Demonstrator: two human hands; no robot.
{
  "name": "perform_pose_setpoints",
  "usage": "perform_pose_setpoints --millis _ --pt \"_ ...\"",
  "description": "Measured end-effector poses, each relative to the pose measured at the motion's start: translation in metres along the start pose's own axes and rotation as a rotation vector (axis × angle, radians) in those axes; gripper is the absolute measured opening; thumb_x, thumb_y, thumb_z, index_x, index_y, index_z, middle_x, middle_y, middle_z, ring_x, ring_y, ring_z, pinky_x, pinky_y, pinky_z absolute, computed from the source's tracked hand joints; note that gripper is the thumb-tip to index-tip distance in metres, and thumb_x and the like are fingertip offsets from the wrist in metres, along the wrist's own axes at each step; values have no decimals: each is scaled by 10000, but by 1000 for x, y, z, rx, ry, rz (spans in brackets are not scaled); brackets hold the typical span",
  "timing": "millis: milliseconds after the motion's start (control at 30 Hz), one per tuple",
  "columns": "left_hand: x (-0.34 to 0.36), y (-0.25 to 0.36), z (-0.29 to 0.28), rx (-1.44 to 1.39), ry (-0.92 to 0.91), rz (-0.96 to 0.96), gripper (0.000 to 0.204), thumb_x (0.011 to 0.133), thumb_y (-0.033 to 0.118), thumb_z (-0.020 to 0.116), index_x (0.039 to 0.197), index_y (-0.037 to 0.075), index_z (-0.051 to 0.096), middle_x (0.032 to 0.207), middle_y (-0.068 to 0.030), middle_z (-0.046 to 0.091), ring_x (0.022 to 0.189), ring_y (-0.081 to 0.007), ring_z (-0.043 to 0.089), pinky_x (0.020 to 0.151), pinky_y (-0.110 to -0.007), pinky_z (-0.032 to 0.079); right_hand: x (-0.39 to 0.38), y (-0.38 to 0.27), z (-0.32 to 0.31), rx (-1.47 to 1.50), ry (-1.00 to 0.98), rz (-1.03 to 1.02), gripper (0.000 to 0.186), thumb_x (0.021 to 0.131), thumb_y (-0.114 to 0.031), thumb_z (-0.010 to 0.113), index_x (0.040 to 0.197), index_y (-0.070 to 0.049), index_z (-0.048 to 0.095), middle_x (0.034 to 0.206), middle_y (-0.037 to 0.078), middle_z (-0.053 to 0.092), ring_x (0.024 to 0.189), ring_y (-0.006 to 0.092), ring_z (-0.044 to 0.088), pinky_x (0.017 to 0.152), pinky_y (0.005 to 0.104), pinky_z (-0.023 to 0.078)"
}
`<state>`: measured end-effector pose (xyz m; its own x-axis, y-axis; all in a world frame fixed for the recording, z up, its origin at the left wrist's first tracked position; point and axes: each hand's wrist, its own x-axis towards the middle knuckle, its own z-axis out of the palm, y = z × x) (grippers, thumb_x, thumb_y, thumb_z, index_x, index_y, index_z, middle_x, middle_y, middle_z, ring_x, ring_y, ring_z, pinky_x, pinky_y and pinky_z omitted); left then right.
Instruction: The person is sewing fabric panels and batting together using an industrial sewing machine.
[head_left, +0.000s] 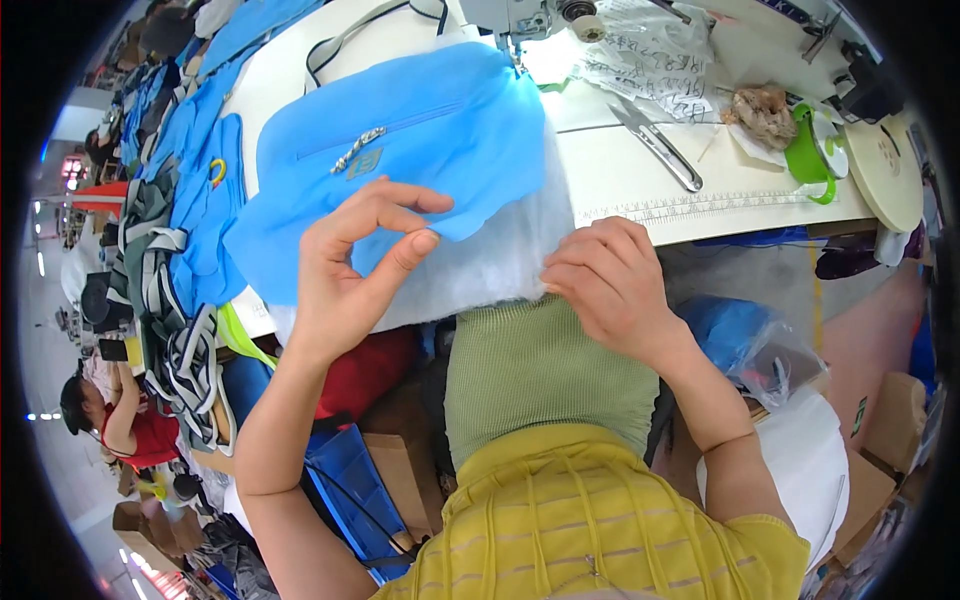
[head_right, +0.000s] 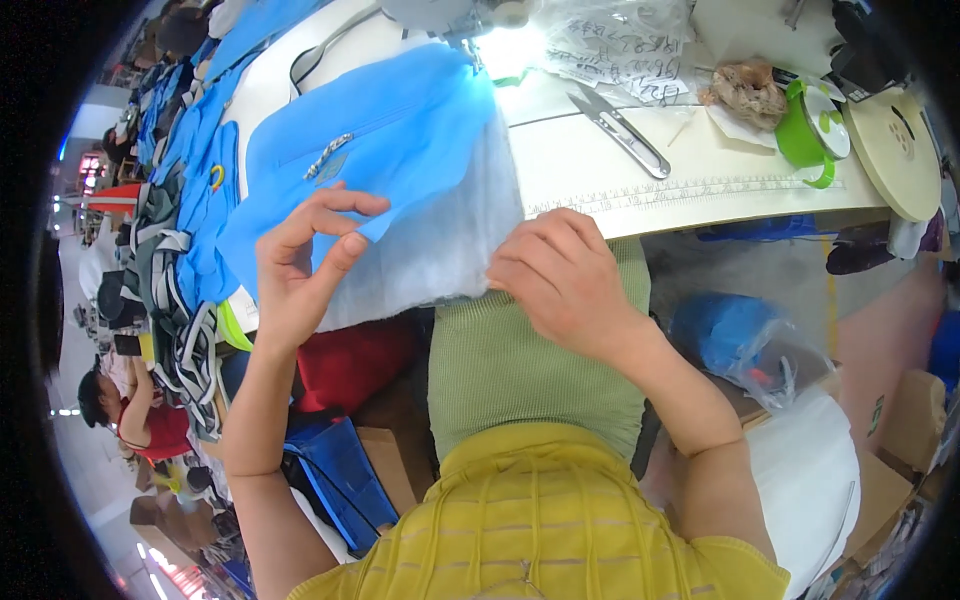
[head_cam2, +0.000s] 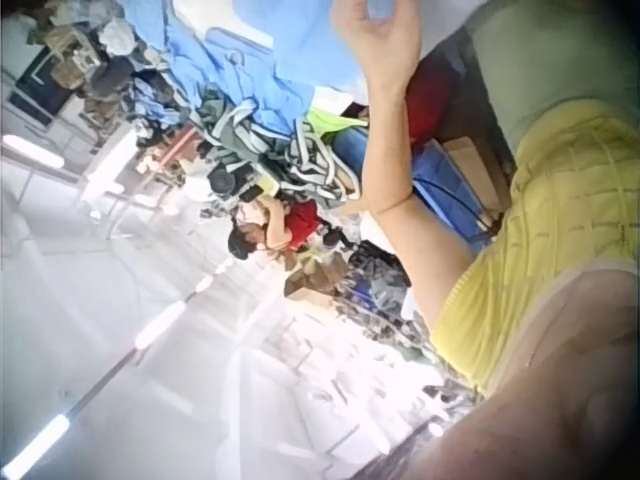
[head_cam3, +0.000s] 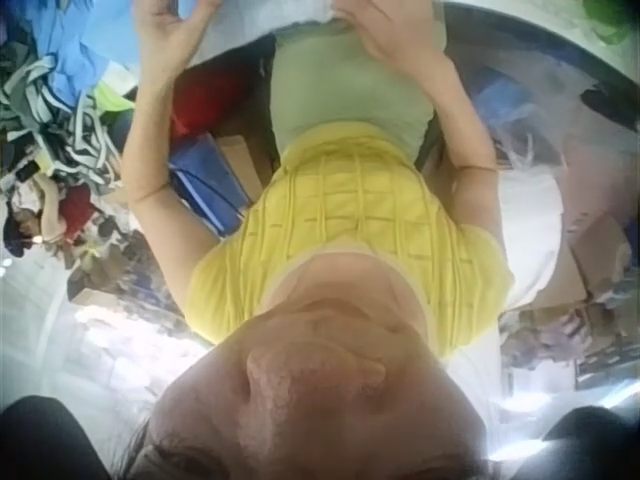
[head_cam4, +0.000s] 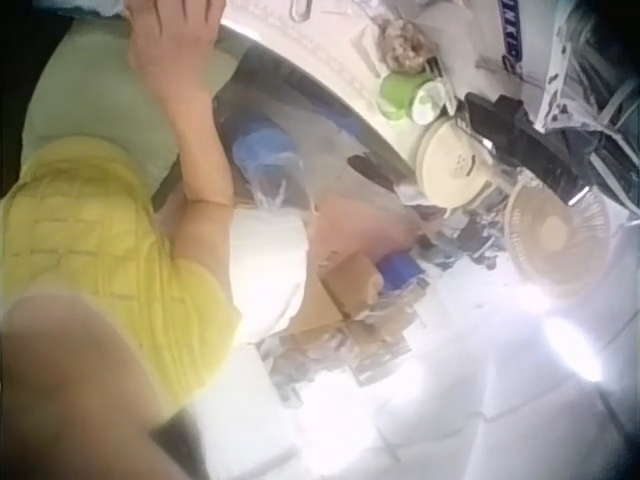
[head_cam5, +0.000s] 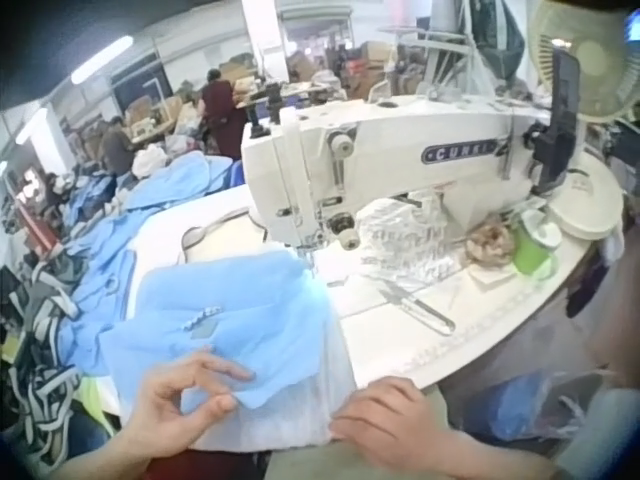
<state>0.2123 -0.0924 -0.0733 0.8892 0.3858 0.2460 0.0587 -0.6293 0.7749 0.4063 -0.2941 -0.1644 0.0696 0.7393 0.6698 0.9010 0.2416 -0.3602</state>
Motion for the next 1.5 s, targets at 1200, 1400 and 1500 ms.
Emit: perform_pose_setpoints --millis 1200,1400,1500 --pt "91 -70 35 233 11 56 353 913 138 754 1258 80 703 1328 -115 642 1273 -321 569 1102 -485 375 39 -12 5 401 -163 -43 148 774 -165 804 830 -117 677 896 1 668 873 206 652 811 359 500" --pt "97 -68 40 336 100 61 364 828 136 827 1177 86 735 1097 -72 651 1066 -272 595 991 -424 375 68 12 3 164 19 197 169 811 -50 783 952 -86 698 912 42 708 789 254 671 696 345 513" --pt "96 -69 41 300 87 -44 355 798 149 854 1135 98 752 1046 -50 630 1031 -244 585 988 -392 353 78 26 11 99 42 409 203 848 -42 758 1043 -54 701 962 70 706 850 270 667 730 368 527"
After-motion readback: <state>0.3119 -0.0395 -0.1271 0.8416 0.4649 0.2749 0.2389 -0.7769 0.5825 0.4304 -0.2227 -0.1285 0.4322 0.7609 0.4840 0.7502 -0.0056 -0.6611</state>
